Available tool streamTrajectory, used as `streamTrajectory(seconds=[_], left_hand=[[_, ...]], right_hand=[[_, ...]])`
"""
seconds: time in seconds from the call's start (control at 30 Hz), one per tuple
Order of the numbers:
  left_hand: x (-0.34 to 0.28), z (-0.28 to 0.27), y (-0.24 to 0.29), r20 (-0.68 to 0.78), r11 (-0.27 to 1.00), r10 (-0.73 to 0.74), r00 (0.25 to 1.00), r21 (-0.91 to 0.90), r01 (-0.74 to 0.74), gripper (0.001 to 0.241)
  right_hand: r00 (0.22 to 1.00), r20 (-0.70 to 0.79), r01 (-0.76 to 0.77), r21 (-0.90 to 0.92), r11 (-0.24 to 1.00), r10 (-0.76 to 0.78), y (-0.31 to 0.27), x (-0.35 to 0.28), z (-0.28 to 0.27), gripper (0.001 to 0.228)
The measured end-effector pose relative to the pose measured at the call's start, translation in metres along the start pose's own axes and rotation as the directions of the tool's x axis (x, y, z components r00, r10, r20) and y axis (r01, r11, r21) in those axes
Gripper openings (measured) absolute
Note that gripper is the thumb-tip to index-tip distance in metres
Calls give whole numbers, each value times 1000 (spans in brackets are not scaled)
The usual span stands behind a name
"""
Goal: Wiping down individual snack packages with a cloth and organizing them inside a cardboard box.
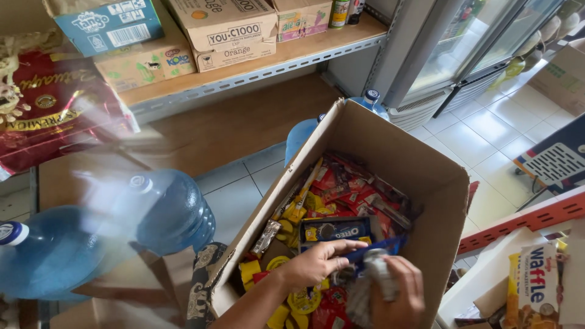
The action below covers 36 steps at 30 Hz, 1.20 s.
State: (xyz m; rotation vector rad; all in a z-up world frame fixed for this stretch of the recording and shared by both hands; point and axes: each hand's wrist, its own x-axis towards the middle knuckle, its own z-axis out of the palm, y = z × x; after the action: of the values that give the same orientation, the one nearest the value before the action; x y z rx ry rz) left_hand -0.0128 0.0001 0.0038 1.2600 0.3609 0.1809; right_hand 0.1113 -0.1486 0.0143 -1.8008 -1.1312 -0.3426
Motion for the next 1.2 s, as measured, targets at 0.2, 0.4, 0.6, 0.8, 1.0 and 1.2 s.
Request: streamTrajectory(seconds=[0.2, 0.4, 0.6, 0.8, 1.0, 1.2], left_hand=[[4, 8, 2, 138, 996, -74, 988, 64, 65, 51], [7, 0, -3, -231, 977, 5, 973, -207, -54, 58], [9, -22, -22, -308, 860, -171, 936, -511, -11, 60], [6, 7, -5, -297, 868, -344, 891, -462, 181, 43], [22, 7, -83, -76, 885, -466, 882, -56, 463, 59], [21, 9, -89, 148, 922, -258, 955, -256, 289, 55]], right_hand=[[973, -121, -204, -40, 978, 198, 34, -11, -7, 40], [854, 427, 213, 237, 948, -298, 31, -41, 34, 42], [987, 156, -41, 25, 999, 36, 22, -24, 23, 47], [954, 267, 59, 277, 959, -136, 42, -34, 9, 48], [984, 137, 77, 265, 961, -116, 19, -27, 10, 48], [969, -103, -222, 55, 973, 227, 30, -16, -7, 38]])
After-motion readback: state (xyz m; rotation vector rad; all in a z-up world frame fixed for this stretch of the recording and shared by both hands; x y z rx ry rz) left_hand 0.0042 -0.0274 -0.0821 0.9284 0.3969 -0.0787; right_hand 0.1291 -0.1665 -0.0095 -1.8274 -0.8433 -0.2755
